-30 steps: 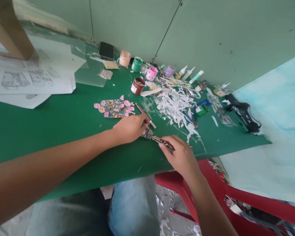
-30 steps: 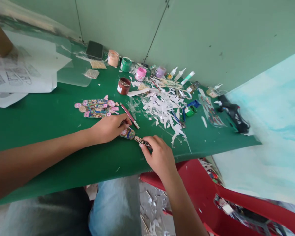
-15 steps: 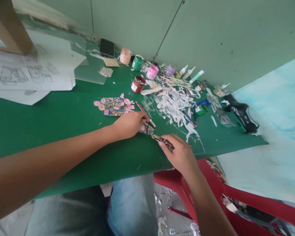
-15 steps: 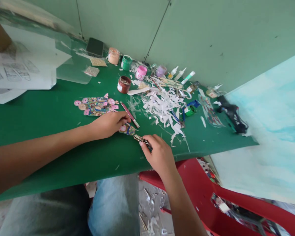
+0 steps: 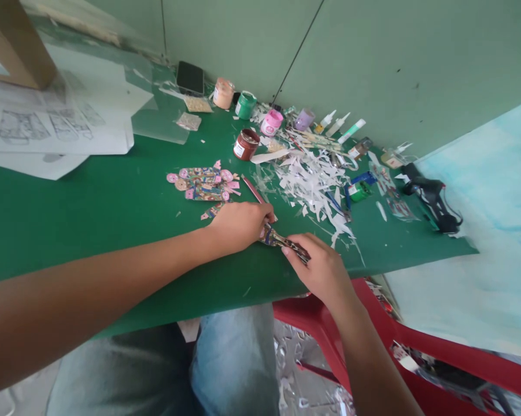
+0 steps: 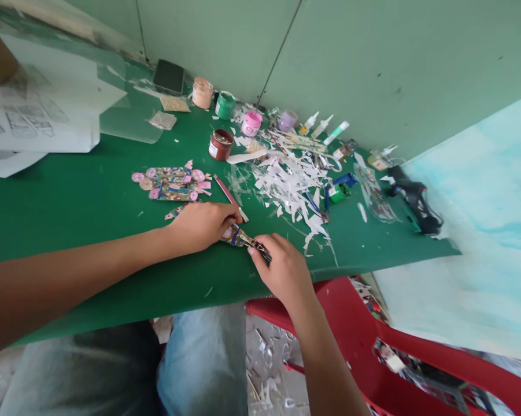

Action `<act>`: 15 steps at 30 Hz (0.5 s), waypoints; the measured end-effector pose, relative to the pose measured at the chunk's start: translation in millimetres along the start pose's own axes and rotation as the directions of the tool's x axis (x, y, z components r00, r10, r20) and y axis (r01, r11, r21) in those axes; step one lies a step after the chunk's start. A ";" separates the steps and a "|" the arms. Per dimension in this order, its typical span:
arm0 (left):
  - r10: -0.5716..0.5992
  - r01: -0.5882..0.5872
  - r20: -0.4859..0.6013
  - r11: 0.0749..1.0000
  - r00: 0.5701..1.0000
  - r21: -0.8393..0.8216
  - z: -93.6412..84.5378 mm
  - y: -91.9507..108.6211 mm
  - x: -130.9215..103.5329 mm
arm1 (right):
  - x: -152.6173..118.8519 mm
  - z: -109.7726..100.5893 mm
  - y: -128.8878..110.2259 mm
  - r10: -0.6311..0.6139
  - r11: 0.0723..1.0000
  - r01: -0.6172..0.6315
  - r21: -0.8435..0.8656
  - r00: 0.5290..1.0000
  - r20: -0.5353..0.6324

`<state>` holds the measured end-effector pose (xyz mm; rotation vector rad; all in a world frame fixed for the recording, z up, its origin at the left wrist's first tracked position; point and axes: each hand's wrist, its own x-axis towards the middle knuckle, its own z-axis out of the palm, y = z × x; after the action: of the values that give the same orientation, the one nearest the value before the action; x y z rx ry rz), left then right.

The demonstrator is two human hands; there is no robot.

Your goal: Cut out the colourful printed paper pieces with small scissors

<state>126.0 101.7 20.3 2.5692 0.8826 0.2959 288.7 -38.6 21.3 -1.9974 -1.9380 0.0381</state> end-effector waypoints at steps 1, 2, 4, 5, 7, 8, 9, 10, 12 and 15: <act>0.001 -0.001 0.000 1.000 1.000 0.000 0.6 0.0 0.2 | 0.0 -0.5 0.0 -0.002 1.000 0.002 0.002 1.000 0.004; 0.002 -0.002 0.000 1.000 1.000 -0.002 0.8 -0.2 0.4 | 0.0 -1.1 0.1 -0.003 1.000 0.003 0.003 1.000 0.008; 0.003 -0.003 0.001 1.000 1.000 -0.010 0.5 -0.7 0.7 | -0.2 -2.3 0.1 0.000 1.000 0.000 0.002 1.000 0.017; 0.003 -0.003 0.003 1.000 1.000 -0.014 0.0 -0.9 0.8 | -0.5 -2.8 0.2 0.005 1.000 -0.005 0.001 1.000 0.019; -0.001 0.001 0.011 1.000 1.000 -0.020 -1.2 -1.0 0.7 | -1.1 -3.6 0.7 0.017 1.000 -0.017 0.000 1.000 0.019; -0.004 0.004 0.016 1.000 1.000 -0.023 -1.9 -0.8 0.6 | -1.4 -3.7 1.0 0.020 1.000 -0.020 -0.001 1.000 0.017; -0.008 0.008 0.019 1.000 1.000 -0.025 -2.6 -0.6 0.4 | -1.7 -3.8 1.3 0.023 1.000 -0.023 -0.002 1.000 0.015; -0.009 0.010 0.021 1.000 1.000 -0.027 -3.2 -0.4 0.2 | -1.9 -3.7 1.7 0.022 1.000 -0.022 -0.003 1.000 0.014; -0.008 0.009 0.024 1.000 1.000 -0.030 -4.1 0.1 -0.1 | -2.1 -3.7 2.3 0.017 1.000 -0.017 -0.006 1.000 0.016; -0.008 0.009 0.030 1.000 1.000 -0.029 -4.7 0.2 -0.3 | -1.7 -4.2 2.5 0.010 1.000 -0.010 -0.010 1.000 0.028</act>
<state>124.3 102.8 24.7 2.5359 0.8719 0.2651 292.2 -41.2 24.1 -2.0232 -1.9490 0.0598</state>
